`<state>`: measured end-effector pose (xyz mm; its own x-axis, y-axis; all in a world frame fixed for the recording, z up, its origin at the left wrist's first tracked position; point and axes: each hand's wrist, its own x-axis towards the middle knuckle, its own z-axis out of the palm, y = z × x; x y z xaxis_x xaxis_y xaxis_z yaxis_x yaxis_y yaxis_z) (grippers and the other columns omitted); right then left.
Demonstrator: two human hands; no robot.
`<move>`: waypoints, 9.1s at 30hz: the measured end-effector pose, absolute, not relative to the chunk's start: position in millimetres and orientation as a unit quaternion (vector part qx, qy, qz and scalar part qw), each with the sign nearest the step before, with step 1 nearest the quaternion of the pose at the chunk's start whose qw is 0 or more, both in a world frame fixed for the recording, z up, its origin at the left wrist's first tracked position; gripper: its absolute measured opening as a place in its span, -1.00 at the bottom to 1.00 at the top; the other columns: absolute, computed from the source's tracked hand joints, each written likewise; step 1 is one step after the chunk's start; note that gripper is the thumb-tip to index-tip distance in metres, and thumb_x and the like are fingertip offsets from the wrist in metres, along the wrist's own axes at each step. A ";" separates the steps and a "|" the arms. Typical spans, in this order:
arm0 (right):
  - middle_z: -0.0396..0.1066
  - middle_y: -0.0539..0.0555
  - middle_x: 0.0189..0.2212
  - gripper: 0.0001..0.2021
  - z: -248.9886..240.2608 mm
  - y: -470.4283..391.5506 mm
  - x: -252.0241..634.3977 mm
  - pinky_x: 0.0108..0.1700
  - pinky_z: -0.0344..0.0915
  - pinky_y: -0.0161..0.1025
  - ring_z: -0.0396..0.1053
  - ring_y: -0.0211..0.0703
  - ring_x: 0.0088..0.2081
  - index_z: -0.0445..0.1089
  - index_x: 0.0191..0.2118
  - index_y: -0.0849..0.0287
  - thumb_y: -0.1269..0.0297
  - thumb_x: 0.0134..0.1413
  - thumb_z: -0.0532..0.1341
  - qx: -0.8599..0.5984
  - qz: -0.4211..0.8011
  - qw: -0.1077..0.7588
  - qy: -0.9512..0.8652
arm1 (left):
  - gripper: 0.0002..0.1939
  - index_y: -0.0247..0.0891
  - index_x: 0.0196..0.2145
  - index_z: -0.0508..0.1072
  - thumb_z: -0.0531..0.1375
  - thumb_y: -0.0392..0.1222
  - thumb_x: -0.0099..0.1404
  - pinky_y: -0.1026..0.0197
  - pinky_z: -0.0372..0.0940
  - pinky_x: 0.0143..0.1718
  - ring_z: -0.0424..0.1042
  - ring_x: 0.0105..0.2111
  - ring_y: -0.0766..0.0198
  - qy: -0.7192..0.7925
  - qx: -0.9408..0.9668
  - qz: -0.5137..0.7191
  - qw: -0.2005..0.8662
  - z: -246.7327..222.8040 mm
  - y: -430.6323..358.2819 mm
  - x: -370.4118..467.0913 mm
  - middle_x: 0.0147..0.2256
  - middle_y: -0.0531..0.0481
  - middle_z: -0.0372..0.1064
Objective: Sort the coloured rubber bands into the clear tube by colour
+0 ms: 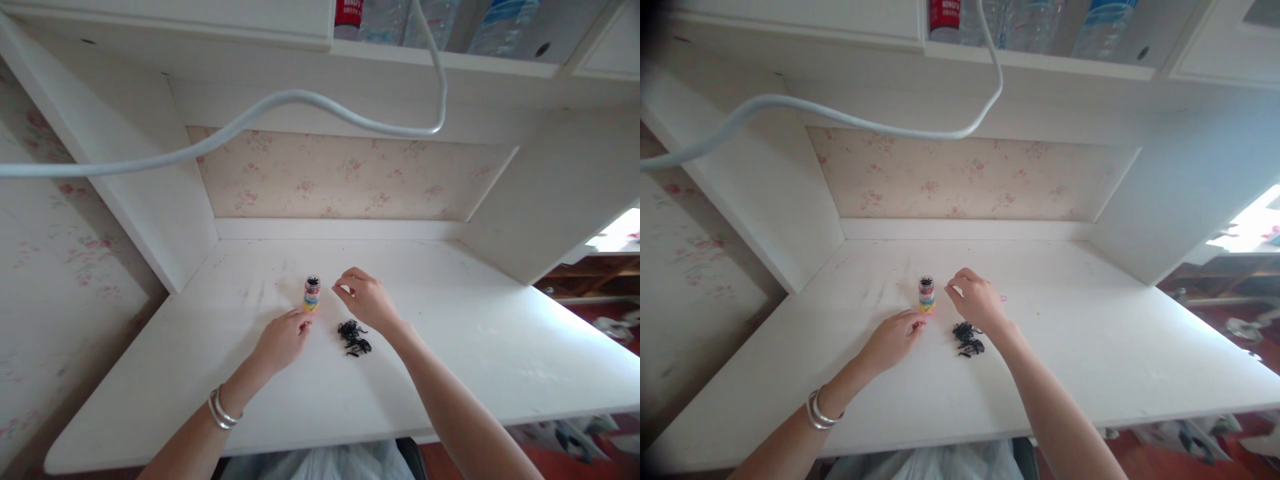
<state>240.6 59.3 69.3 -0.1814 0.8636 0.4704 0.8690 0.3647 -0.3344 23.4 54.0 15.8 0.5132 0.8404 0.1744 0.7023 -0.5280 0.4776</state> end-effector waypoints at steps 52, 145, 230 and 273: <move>0.38 0.09 -0.35 -0.65 -23.8 18.5 296.6 -0.29 0.26 -0.22 0.35 -0.16 -0.38 0.50 -0.36 0.13 0.12 0.25 0.02 -0.615 0.100 0.389 -0.678 | -0.72 -0.15 -0.21 0.50 0.02 -0.07 0.35 0.27 0.28 -0.27 0.35 -0.43 0.39 0.506 0.810 0.295 0.027 79.2 95.3 35.9 -0.16 0.01 0.31; 0.36 0.12 -0.26 -0.69 -24.0 10.7 309.9 -0.25 0.26 -0.24 0.34 -0.17 -0.33 0.42 -0.29 0.15 0.12 0.26 0.00 -0.600 0.134 0.374 -0.695 | -0.75 -0.15 -0.28 0.45 -0.02 -0.16 0.39 0.30 0.26 -0.21 0.42 -0.25 0.32 0.415 0.863 0.219 0.188 9.0 35.5 81.8 -0.24 0.02 0.40; 0.38 0.05 -0.27 -0.78 -18.2 21.7 294.2 -0.31 0.23 -0.29 0.33 -0.23 -0.37 0.54 -0.18 0.07 0.21 0.08 0.21 -0.594 0.220 0.314 -0.707 | -0.66 -0.20 -0.24 0.53 0.03 0.00 0.36 0.31 0.26 -0.31 0.35 -0.25 0.31 0.451 0.718 0.484 0.215 53.7 89.4 30.3 -0.24 -0.02 0.31; 0.27 0.11 -0.12 -0.65 -28.2 26.5 295.3 -0.14 0.27 -0.19 0.33 -0.15 -0.23 0.36 0.09 -0.02 0.23 0.25 0.02 -0.604 0.184 0.287 -0.720 | -0.80 -0.09 -0.21 0.49 0.07 -0.16 0.34 0.25 0.31 -0.20 0.37 -0.12 0.25 0.374 0.902 0.175 0.128 1.7 35.6 61.5 -0.14 0.03 0.40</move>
